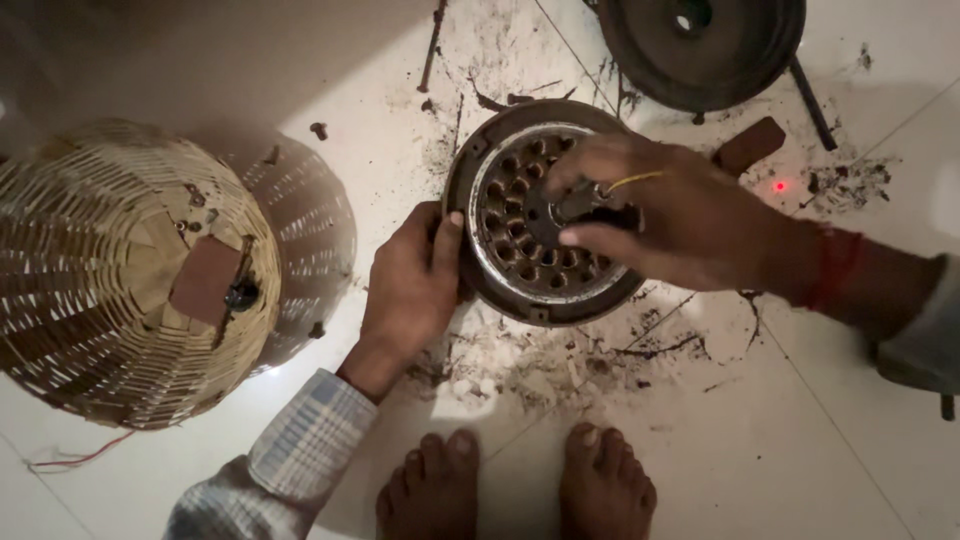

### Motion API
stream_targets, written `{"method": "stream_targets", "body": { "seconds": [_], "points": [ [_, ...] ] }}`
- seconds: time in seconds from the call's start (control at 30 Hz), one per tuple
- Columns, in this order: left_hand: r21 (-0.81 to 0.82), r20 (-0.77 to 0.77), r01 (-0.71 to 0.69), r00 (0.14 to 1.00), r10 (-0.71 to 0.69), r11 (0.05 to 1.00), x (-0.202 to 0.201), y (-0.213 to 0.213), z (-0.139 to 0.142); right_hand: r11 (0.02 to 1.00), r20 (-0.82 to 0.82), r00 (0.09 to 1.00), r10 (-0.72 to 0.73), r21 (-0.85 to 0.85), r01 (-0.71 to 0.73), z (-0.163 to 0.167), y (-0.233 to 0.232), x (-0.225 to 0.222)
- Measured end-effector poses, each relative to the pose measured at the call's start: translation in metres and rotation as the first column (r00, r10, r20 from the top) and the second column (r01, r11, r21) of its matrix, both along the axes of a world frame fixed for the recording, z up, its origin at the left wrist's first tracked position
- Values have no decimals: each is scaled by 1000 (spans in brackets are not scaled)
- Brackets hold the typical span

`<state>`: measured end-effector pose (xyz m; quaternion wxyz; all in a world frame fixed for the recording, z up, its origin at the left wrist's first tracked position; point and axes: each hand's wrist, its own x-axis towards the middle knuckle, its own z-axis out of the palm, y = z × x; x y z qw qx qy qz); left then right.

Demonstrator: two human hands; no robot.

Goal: The person repairs a ceiling fan motor on the floor. They thread a yellow wire through the stator, fit a metal ring around it, flip the rotor disc over, and use pliers while positioning and pressing parts together, working the components by hand.

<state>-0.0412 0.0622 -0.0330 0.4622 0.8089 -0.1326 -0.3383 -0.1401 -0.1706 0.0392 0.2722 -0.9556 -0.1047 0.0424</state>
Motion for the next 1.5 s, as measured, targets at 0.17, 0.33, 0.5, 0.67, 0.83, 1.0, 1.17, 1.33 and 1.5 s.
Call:
{"method": "stream_targets", "body": {
  "seconds": [0.17, 0.33, 0.5, 0.67, 0.83, 1.0, 1.17, 1.33, 1.5],
  "points": [
    [-15, 131, 21, 991, -19, 1000, -1, 1, -6, 997, -172, 983, -58, 32, 64, 3, -6, -3],
    [-80, 219, 37, 976, -18, 996, -2, 2, -12, 995, 133, 989, 65, 73, -75, 2, -5, -8],
    [-36, 58, 5, 998, -3, 999, -1, 2, -10, 973, -29, 976, -216, 83, 217, -2, 1, -10],
    [-46, 149, 22, 989, -15, 999, 0, 1, -10, 918, 96, 914, -395, -1, 396, -8, 9, -10],
    [-85, 218, 38, 976, -19, 996, 0, 0, -13, 976, 96, 977, -188, 127, 175, -7, 8, -4],
    [-96, 194, 27, 981, -8, 995, -1, 2, -13, 993, -33, 999, -30, 114, 33, -4, 3, -2],
    [-88, 134, 16, 991, -4, 996, -1, 3, -13, 987, -195, 968, -156, -2, 158, -1, -1, -3],
    [-157, 240, 45, 971, -6, 987, 0, 2, -15, 983, 22, 983, -180, 22, 180, -2, 0, -5],
    [-113, 77, -19, 997, 28, 993, -4, 1, -10, 955, 181, 943, -278, -50, 291, -3, 4, -6]
  ]
}}
